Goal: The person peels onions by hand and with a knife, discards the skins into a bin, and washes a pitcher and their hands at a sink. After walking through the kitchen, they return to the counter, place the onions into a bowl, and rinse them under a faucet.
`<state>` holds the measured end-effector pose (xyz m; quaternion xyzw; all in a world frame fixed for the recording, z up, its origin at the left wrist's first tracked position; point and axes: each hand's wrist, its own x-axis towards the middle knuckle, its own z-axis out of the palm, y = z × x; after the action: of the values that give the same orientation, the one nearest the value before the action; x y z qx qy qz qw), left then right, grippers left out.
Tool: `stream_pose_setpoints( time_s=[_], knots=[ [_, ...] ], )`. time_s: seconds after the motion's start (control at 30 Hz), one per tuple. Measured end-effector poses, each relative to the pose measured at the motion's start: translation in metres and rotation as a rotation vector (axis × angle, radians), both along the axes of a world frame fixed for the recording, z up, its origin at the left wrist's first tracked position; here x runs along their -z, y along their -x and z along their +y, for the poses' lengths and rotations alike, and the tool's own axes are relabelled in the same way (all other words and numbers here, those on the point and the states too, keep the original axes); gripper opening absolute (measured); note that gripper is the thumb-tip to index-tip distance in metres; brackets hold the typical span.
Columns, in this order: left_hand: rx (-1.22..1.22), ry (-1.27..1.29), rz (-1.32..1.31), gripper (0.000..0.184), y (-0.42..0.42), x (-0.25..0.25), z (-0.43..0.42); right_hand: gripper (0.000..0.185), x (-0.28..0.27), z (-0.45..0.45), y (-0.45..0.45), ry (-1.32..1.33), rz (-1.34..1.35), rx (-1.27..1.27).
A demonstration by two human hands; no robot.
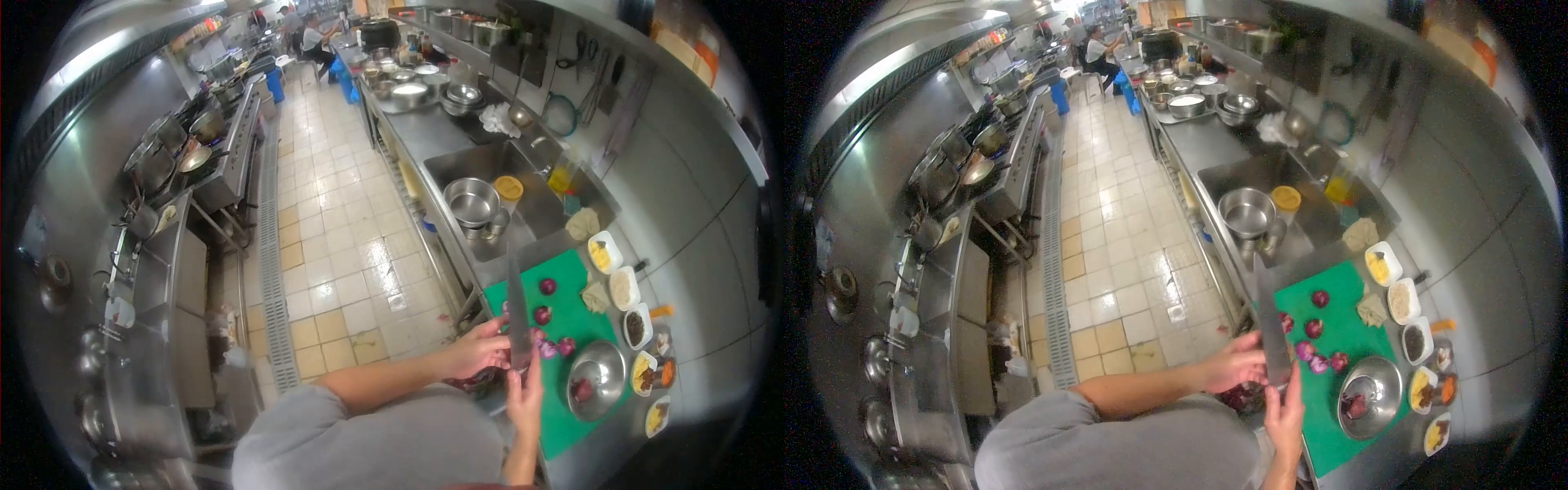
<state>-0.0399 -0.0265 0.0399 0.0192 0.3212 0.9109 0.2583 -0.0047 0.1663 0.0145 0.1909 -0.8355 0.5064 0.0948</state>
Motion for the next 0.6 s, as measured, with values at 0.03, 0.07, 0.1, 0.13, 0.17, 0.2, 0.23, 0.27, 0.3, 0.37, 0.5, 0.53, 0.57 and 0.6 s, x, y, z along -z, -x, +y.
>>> stream_pose_setpoints(
  time_s=[0.03, 0.07, 0.1, 0.13, 0.17, 0.2, 0.23, 0.27, 0.3, 0.37, 0.5, 0.53, 0.57, 0.6],
  knots=[
    [-0.011, 0.039, -0.02, 0.046, 0.001, 0.001, -0.001, 0.064, 0.0, 0.0, -0.001, 0.024, -0.016, -0.004],
    [-0.012, 0.04, -0.021, 0.046, 0.002, 0.005, -0.001, 0.065, 0.0, -0.001, -0.001, 0.048, -0.032, -0.008],
    [-0.014, 0.035, -0.059, 0.047, 0.003, 0.009, 0.0, 0.065, -0.008, -0.003, -0.003, 0.101, -0.107, -0.014],
    [-0.014, 0.03, -0.092, 0.048, 0.006, 0.011, -0.001, 0.066, -0.011, -0.004, -0.003, 0.129, -0.14, -0.017],
    [-0.012, 0.032, -0.086, 0.048, 0.008, 0.013, -0.002, 0.066, -0.014, -0.004, -0.002, 0.158, -0.172, -0.018],
    [-0.012, 0.022, -0.151, 0.047, 0.007, 0.014, -0.001, 0.067, -0.014, -0.002, -0.005, 0.163, -0.257, -0.02],
    [-0.011, 0.012, -0.213, 0.045, 0.007, 0.014, -0.001, 0.067, -0.015, 0.001, -0.005, 0.169, -0.339, -0.02],
    [-0.008, 0.012, -0.21, 0.045, 0.007, 0.013, 0.0, 0.067, -0.019, 0.0, -0.005, 0.168, -0.336, -0.017],
    [-0.021, -0.002, -0.176, 0.045, 0.004, 0.01, 0.0, 0.068, -0.023, -0.003, -0.006, 0.17, -0.341, -0.015],
    [-0.038, -0.014, -0.147, 0.044, 0.002, 0.012, 0.001, 0.069, -0.024, -0.003, -0.007, 0.173, -0.352, -0.014],
    [-0.089, -0.025, -0.018, 0.047, -0.003, 0.015, 0.002, 0.07, -0.005, -0.006, -0.003, 0.176, -0.305, -0.04],
    [-0.095, -0.01, -0.004, 0.049, -0.005, 0.013, 0.002, 0.07, -0.004, -0.007, -0.007, 0.244, -0.298, -0.042],
    [-0.041, 0.016, -0.043, 0.053, 0.0, 0.019, 0.0, 0.07, -0.005, -0.009, -0.008, 0.312, -0.29, -0.045],
    [-0.092, 0.006, -0.05, 0.053, 0.001, 0.011, 0.002, 0.07, -0.013, -0.009, -0.01, 0.295, -0.317, -0.022]
  ],
)
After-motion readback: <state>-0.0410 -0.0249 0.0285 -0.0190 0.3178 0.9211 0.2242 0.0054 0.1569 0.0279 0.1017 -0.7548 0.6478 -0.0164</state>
